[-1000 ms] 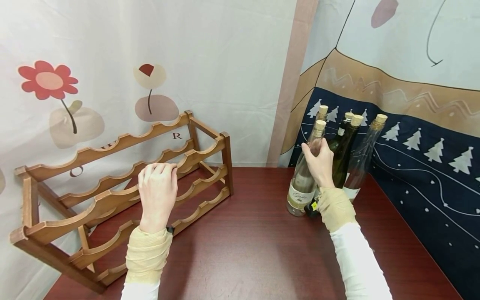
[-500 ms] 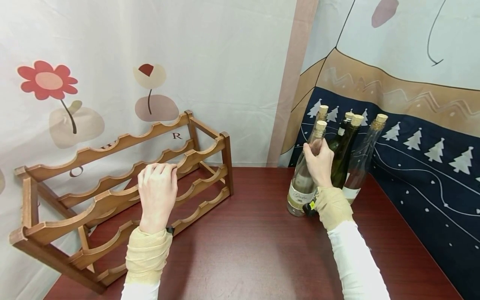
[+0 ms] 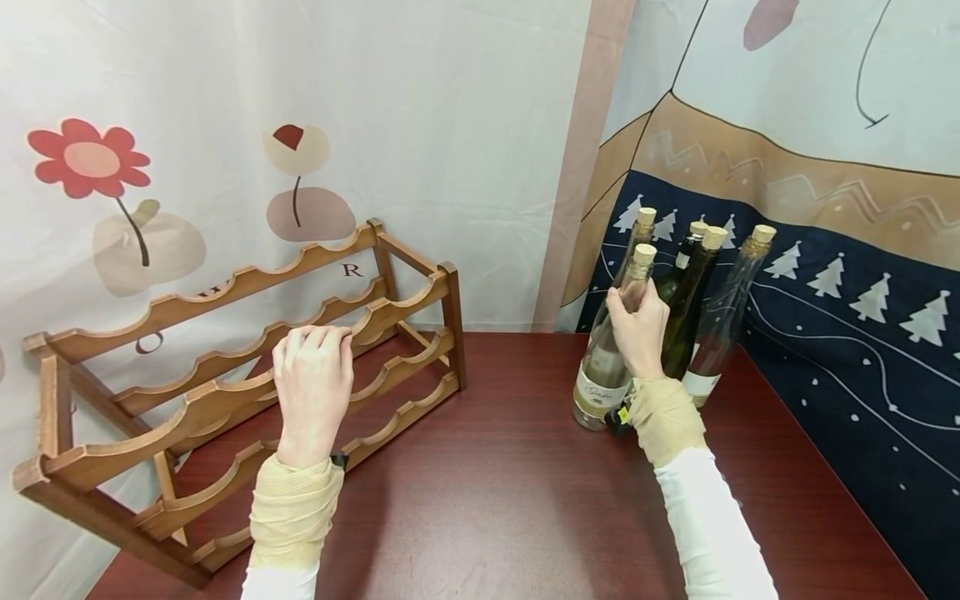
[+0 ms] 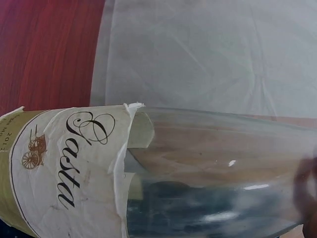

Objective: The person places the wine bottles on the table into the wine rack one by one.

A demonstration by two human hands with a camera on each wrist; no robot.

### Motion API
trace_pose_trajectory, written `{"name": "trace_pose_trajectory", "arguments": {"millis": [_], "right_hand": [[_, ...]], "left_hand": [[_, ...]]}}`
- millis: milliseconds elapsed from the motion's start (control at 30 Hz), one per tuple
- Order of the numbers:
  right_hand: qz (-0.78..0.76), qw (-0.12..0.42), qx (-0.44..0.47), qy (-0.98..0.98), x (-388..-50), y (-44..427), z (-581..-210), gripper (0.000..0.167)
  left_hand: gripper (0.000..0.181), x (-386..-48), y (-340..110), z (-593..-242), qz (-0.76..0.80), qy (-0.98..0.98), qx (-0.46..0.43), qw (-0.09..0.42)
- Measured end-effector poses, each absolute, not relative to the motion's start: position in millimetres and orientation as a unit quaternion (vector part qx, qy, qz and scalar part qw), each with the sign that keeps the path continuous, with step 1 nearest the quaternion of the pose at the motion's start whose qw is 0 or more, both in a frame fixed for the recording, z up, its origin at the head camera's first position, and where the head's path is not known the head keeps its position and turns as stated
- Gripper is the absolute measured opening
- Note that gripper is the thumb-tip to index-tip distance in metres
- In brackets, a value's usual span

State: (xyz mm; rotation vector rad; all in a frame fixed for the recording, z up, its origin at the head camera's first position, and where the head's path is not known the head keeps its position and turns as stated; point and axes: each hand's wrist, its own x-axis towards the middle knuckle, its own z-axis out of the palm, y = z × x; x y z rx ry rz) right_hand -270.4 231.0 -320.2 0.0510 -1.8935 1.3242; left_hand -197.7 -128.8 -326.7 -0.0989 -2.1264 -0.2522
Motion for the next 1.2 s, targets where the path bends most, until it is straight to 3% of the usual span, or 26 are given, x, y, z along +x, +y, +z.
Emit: {"name": "trace_pose_trajectory", "arguments": {"millis": [500, 1200], "right_hand": [[0.599, 0.419, 0.057, -0.680, -249.7, 218.9, -308.2, 0.034], [0.708, 0.431, 0.105, -0.550, -238.7, 212.8, -305.2, 0.027]], "left_hand": [[0.011, -197.8, -128.6, -326.3, -0.101, -0.872, -0.037, 0.478], [0.013, -199.5, -126.1, -332.7, -0.115, -0.866, -0.032, 0.486]]}}
